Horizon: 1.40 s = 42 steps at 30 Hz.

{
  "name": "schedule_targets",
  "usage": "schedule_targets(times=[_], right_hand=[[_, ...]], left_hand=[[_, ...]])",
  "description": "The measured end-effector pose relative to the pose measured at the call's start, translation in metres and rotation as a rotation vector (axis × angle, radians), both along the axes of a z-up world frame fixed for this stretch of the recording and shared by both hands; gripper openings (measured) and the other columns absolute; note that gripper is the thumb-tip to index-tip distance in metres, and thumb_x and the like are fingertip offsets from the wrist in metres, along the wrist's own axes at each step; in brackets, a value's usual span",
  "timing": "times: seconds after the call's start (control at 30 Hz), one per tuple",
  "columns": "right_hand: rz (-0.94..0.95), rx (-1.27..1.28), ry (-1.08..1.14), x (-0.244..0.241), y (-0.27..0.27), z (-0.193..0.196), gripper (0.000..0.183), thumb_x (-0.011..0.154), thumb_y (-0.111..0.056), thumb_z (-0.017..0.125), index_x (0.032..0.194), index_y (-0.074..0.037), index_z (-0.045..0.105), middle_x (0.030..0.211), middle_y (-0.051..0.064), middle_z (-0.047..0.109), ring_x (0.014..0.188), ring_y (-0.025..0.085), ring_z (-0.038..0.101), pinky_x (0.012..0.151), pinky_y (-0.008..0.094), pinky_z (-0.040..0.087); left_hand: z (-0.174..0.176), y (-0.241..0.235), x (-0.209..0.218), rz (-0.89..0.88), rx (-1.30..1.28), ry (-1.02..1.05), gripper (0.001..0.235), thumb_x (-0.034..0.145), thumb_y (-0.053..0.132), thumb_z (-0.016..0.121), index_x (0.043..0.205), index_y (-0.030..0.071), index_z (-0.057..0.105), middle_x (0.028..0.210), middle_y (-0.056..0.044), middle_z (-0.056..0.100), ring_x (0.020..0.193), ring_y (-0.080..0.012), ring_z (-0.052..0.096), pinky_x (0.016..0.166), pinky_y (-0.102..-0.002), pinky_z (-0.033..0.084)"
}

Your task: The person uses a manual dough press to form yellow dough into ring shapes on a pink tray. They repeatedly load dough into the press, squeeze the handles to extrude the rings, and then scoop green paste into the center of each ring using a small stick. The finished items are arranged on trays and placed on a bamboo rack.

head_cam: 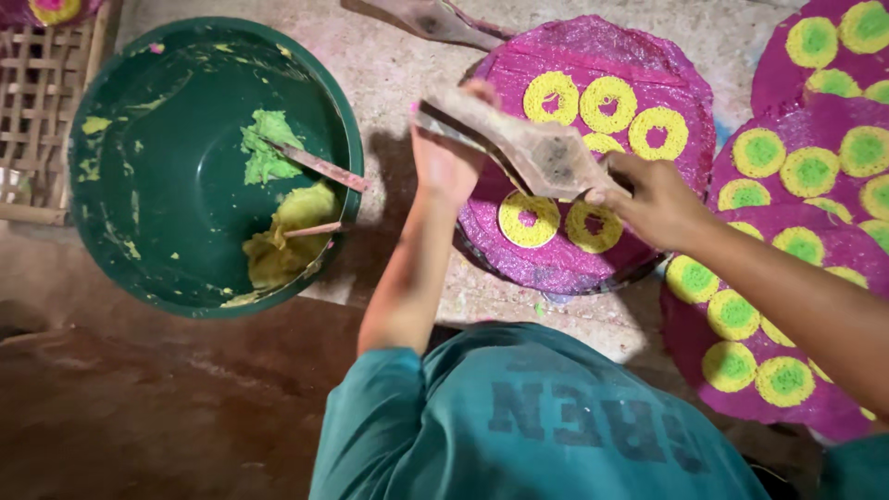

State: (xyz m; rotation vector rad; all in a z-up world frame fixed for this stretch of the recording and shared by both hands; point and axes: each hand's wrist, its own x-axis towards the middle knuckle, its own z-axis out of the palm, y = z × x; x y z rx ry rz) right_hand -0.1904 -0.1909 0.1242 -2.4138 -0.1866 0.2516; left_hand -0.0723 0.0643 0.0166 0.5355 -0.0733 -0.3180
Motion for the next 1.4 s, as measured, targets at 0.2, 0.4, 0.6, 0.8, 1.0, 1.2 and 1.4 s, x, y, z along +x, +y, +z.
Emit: schedule_targets(times=[0.2, 0.4, 0.6, 0.8, 1.0, 1.2, 1.4], right_hand=[[-0.150, 0.276, -0.112, 0.047, -0.047, 0.001, 0.032, 0.102, -0.028, 0.069, 0.114, 0.001, 0.063, 0.091, 0.005, 0.061, 0.080, 0.012, 0.056, 0.069, 0.033, 0.049], [-0.314, 0.004, -0.419, 0.135, -0.141, -0.040, 0.038, 0.103, -0.028, 0.076, 0.114, 0.006, 0.061, 0.098, 0.014, 0.069, 0.087, 0.023, 0.063, 0.080, 0.040, 0.053], [-0.321, -0.387, -0.436, 0.184, -0.220, -0.116, 0.057, 0.096, -0.041, 0.088, 0.111, 0.006, 0.060, 0.106, 0.026, 0.072, 0.093, 0.044, 0.070, 0.078, 0.051, 0.055], [-0.274, -0.435, -0.292, 0.200, -0.237, -0.164, 0.057, 0.091, -0.037, 0.084, 0.115, 0.007, 0.057, 0.101, 0.025, 0.072, 0.089, 0.047, 0.069, 0.074, 0.055, 0.054], [-0.321, -0.901, -0.590, 0.216, -0.195, -0.150, 0.066, 0.063, -0.045, 0.090, 0.108, -0.001, 0.069, 0.112, 0.029, 0.069, 0.108, 0.052, 0.063, 0.075, 0.066, 0.049], [-0.131, -0.153, -0.323, 0.273, -0.027, -0.128, 0.055, 0.092, -0.036, 0.080, 0.132, -0.002, 0.064, 0.130, 0.023, 0.064, 0.121, 0.041, 0.060, 0.103, 0.047, 0.048], [0.021, -0.606, -0.078, 0.335, 0.101, -0.161, 0.047, 0.082, -0.037, 0.081, 0.115, -0.007, 0.068, 0.117, 0.019, 0.071, 0.112, 0.039, 0.066, 0.094, 0.051, 0.054]], left_hand=[[0.001, 0.003, -0.104, 0.190, 1.438, -0.693, 0.099, 0.070, 0.028, 0.092, 0.148, 0.000, 0.036, 0.142, -0.021, 0.048, 0.132, -0.0402, 0.044, 0.113, -0.054, 0.034], [0.020, -0.015, -0.139, 0.097, 1.670, -0.668, 0.111, 0.068, 0.031, 0.092, 0.155, 0.005, 0.029, 0.144, -0.019, 0.048, 0.132, -0.0379, 0.045, 0.107, -0.058, 0.031], [0.010, 0.004, -0.141, 0.351, 1.389, -0.537, 0.098, 0.072, 0.016, 0.091, 0.153, 0.006, 0.036, 0.153, -0.022, 0.044, 0.147, -0.0388, 0.042, 0.125, -0.051, 0.032], [-0.018, 0.055, -0.162, 0.456, 1.530, -0.139, 0.105, 0.067, 0.020, 0.093, 0.154, 0.005, 0.035, 0.147, -0.020, 0.051, 0.135, -0.0360, 0.052, 0.115, -0.046, 0.041], [-0.036, 0.102, -0.173, 0.680, 1.909, -0.331, 0.110, 0.053, 0.018, 0.094, 0.146, -0.001, 0.039, 0.147, -0.028, 0.047, 0.134, -0.0473, 0.044, 0.112, -0.059, 0.031], [-0.059, 0.125, -0.169, 0.588, 1.957, -0.233, 0.108, 0.061, 0.030, 0.090, 0.149, -0.003, 0.038, 0.141, -0.026, 0.049, 0.132, -0.0475, 0.043, 0.110, -0.058, 0.031], [-0.053, 0.141, -0.179, 0.643, 1.885, -0.387, 0.091, 0.068, 0.033, 0.087, 0.141, -0.003, 0.044, 0.136, -0.026, 0.049, 0.125, -0.0463, 0.045, 0.107, -0.057, 0.034]])
